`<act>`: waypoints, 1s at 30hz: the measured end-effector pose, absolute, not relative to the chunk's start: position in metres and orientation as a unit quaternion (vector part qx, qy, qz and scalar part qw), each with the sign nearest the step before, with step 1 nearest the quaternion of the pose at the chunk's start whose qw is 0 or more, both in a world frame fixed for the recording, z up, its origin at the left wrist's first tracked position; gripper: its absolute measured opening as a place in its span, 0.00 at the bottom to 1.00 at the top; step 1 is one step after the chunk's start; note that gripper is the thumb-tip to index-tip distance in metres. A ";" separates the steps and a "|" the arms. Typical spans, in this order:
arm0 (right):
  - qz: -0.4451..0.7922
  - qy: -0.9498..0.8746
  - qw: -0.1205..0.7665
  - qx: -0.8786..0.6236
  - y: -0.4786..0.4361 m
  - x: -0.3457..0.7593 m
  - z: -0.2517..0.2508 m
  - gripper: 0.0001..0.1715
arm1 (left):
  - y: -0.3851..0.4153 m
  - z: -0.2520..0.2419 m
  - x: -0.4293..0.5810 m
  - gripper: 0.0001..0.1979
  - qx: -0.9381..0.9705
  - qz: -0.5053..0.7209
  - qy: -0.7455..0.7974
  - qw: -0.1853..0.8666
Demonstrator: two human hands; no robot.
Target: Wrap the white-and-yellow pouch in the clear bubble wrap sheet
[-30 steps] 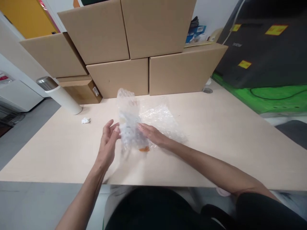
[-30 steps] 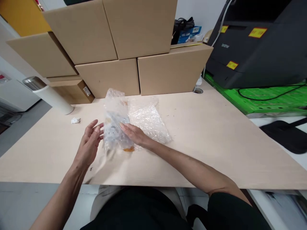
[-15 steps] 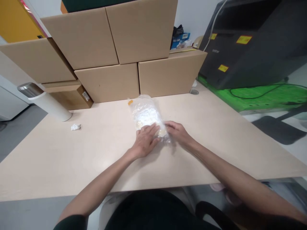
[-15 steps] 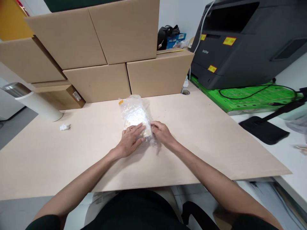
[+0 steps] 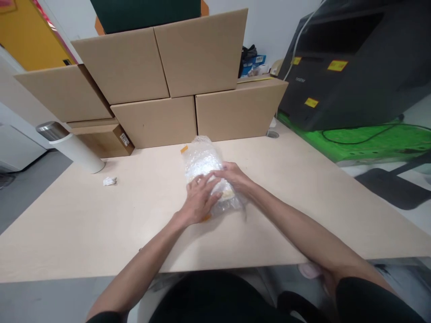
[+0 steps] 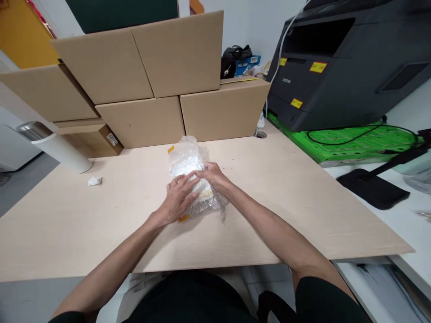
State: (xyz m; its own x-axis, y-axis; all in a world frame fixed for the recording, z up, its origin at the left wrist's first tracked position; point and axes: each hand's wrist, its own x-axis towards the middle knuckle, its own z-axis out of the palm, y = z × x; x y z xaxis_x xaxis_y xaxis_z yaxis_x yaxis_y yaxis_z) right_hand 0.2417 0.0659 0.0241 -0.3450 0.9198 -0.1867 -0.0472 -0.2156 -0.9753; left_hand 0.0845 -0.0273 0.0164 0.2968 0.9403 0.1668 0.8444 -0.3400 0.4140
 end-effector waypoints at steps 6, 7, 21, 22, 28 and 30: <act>0.756 -0.520 0.282 -0.280 0.020 0.267 0.055 0.21 | -0.022 0.063 0.029 0.29 0.769 0.310 0.520 0.206; 0.761 -0.515 0.286 -0.274 0.016 0.270 0.059 0.20 | -0.024 0.066 0.024 0.30 0.755 0.331 0.485 0.291; 0.666 -0.462 0.420 -0.408 0.045 0.224 0.022 0.25 | -0.022 0.017 0.032 0.35 0.304 0.617 0.358 0.631; 0.655 -0.463 0.423 -0.422 0.049 0.222 0.016 0.25 | -0.019 0.013 0.032 0.37 0.302 0.625 0.386 0.608; 0.499 -0.579 0.443 -0.467 0.068 0.215 -0.017 0.25 | 0.000 -0.011 0.031 0.48 0.345 0.619 0.538 0.457; 0.398 -0.643 0.449 -0.477 0.067 0.214 -0.023 0.24 | 0.005 -0.018 0.028 0.45 0.411 0.603 0.553 0.402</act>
